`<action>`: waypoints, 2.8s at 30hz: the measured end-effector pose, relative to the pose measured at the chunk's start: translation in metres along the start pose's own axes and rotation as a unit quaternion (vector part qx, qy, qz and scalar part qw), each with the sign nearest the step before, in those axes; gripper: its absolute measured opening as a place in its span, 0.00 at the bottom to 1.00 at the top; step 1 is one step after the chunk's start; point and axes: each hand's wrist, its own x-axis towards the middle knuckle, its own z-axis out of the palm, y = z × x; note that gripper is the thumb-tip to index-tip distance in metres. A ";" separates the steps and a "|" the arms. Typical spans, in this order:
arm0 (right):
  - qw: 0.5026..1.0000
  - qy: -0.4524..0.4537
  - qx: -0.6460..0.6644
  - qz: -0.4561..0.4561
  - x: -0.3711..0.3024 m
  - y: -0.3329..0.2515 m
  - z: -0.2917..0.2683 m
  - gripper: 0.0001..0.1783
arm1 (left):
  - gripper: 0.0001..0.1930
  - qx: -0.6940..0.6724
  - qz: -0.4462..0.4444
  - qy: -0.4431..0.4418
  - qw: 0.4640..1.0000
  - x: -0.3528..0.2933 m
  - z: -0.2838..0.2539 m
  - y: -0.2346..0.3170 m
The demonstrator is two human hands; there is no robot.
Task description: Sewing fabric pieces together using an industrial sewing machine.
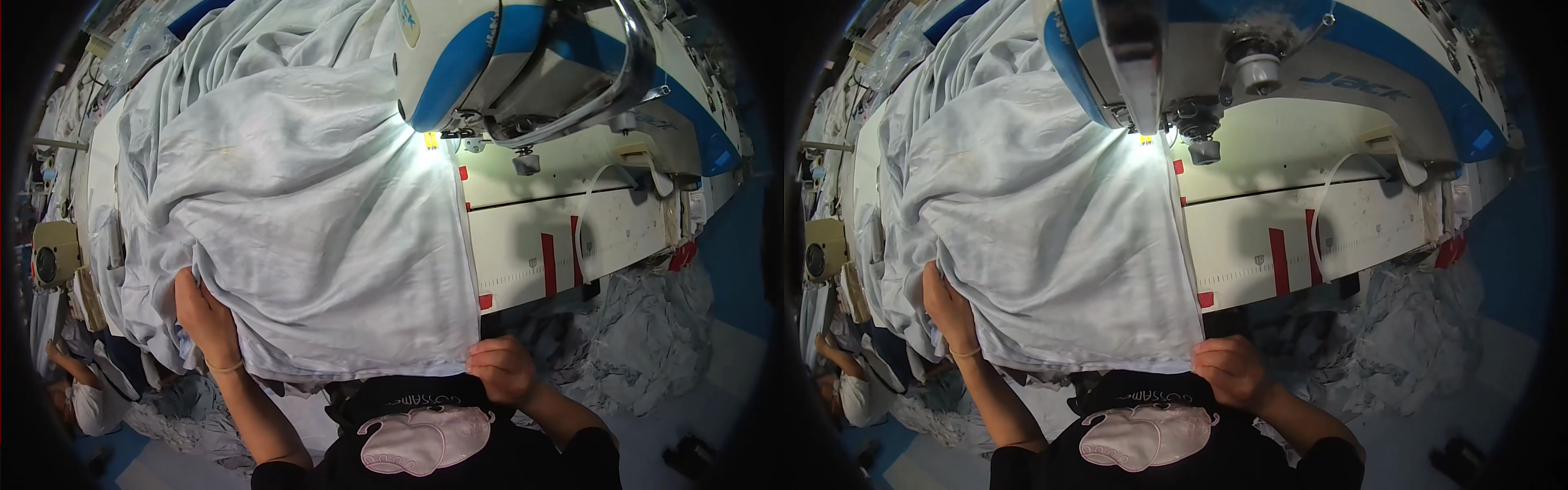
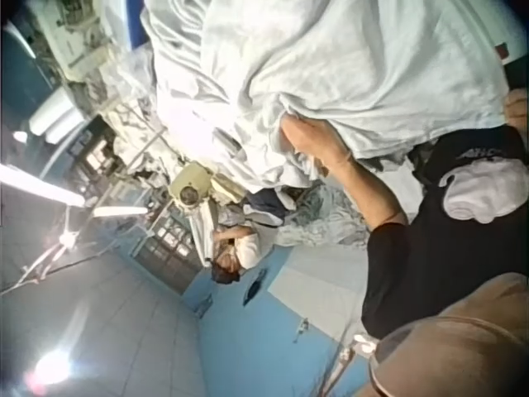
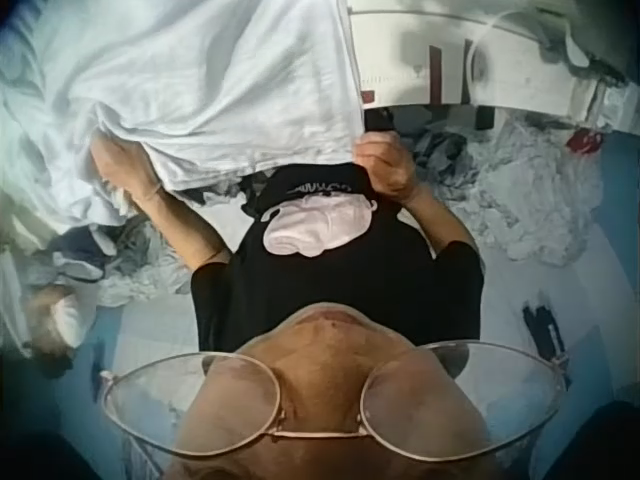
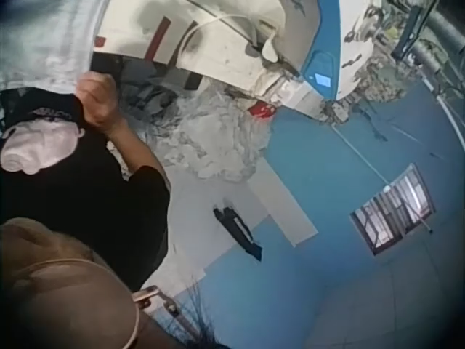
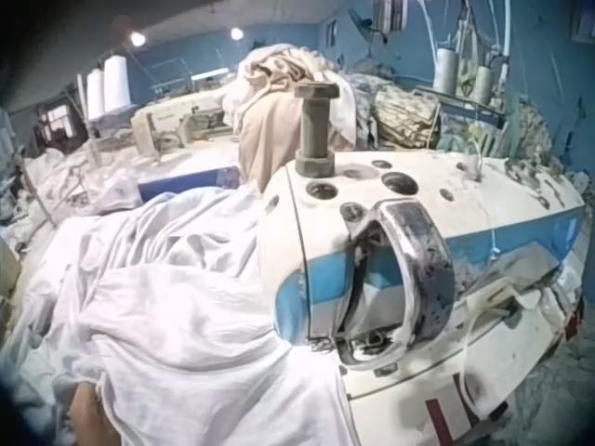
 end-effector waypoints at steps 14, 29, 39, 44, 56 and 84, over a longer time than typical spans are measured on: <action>0.997 0.033 -0.034 -0.055 0.025 0.024 0.000 0.13 | 0.12 -0.022 0.045 -0.014 0.999 0.024 0.018 -0.023; 0.996 0.035 -0.055 -0.057 0.033 0.021 -0.004 0.15 | 0.13 -0.076 0.027 -0.011 0.997 0.022 0.021 -0.027; 0.996 0.022 -0.064 -0.050 0.039 0.022 -0.011 0.17 | 0.26 -0.227 -0.201 -0.007 0.953 0.077 0.002 -0.064; 0.996 0.011 -0.077 -0.037 0.037 0.019 -0.010 0.14 | 0.19 -0.114 -0.089 -0.133 0.981 0.150 0.024 -0.107; 0.995 0.007 -0.104 0.006 0.049 0.000 0.002 0.14 | 0.10 0.191 0.037 -0.124 0.973 0.363 0.107 -0.080; 0.979 0.030 0.202 0.023 0.006 0.025 -0.007 0.16 | 0.24 -0.181 0.308 -0.134 0.924 -0.020 0.055 0.212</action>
